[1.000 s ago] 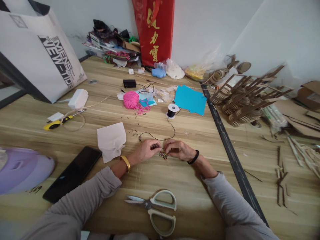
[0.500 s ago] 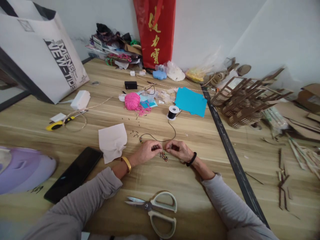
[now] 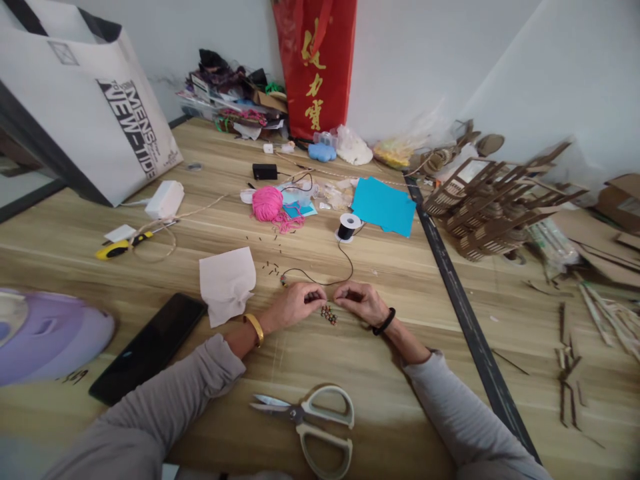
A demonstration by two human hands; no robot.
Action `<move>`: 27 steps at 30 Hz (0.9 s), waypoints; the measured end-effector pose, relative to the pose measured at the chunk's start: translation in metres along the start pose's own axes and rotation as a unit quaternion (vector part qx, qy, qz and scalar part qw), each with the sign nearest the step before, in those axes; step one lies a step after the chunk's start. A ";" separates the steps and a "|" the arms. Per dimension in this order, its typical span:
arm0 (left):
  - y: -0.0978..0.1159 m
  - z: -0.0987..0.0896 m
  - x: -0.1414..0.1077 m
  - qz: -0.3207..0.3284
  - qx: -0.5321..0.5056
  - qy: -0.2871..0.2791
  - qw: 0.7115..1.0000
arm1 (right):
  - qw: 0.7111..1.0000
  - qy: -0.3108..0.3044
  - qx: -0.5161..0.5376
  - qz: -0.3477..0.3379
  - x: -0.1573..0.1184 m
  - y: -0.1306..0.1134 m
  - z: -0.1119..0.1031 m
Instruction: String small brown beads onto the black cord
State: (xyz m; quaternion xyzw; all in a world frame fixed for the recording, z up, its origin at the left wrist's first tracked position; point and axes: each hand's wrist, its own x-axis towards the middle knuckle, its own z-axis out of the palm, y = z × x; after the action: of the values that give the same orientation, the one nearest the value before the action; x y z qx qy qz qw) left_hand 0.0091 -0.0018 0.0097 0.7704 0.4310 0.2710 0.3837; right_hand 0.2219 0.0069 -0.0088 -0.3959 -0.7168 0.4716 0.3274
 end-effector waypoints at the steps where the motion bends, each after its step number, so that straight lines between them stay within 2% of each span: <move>1: 0.000 0.000 0.000 0.000 0.000 0.000 1.000 | 1.000 0.001 0.003 -0.001 0.000 0.000 0.000; 10: -0.003 0.001 0.001 0.002 -0.004 0.003 1.000 | 0.999 0.026 0.019 0.001 0.001 0.001 0.001; 27: -0.002 0.001 0.001 -0.003 -0.054 0.015 0.998 | 0.998 0.024 0.052 0.018 0.001 -0.002 0.011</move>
State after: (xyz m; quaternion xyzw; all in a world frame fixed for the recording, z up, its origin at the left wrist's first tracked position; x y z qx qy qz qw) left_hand 0.0093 -0.0004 0.0076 0.7432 0.4237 0.3040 0.4191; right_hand 0.2120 0.0028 -0.0106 -0.4023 -0.6760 0.5041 0.3563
